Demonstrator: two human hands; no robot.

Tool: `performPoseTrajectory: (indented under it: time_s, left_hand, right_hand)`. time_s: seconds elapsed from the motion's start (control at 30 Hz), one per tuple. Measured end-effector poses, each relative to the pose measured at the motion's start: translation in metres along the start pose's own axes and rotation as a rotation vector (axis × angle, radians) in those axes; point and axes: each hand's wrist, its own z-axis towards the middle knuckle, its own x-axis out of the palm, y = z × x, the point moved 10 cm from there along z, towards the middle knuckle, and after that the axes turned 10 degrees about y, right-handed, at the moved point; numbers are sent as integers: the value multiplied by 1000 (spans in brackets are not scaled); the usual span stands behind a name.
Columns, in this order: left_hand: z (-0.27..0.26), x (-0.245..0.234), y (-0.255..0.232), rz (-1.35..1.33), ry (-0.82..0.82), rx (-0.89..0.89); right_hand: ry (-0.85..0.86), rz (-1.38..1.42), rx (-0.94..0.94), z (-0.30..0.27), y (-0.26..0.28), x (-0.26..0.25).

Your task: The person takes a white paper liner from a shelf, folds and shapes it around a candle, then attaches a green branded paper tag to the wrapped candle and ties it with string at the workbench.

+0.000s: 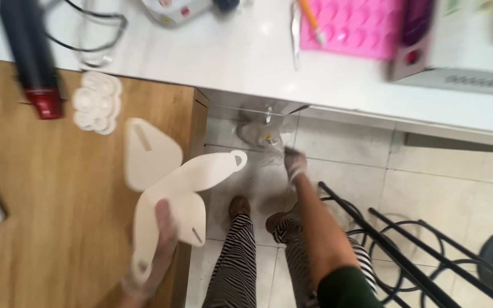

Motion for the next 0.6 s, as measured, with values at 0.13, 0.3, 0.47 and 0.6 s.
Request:
performPoseTrajectory:
  time_s: [0.13,0.3,0.47,0.6]
  left_hand:
    - [-22,-20,-9,-16,-6,60]
    - [-9,-1,-1,170,-11,96]
    - [11,8,-5,-116,-79,226]
    - [3,72,-6,-630,292,90]
  right_hand:
    - [181,-555,-131,-132,114,-39]
    - [221,1176,344,-310,208,-164]
    - [195,1191,240,-407,311,-309]
    - [155,1199,-3,-440,374,-392]
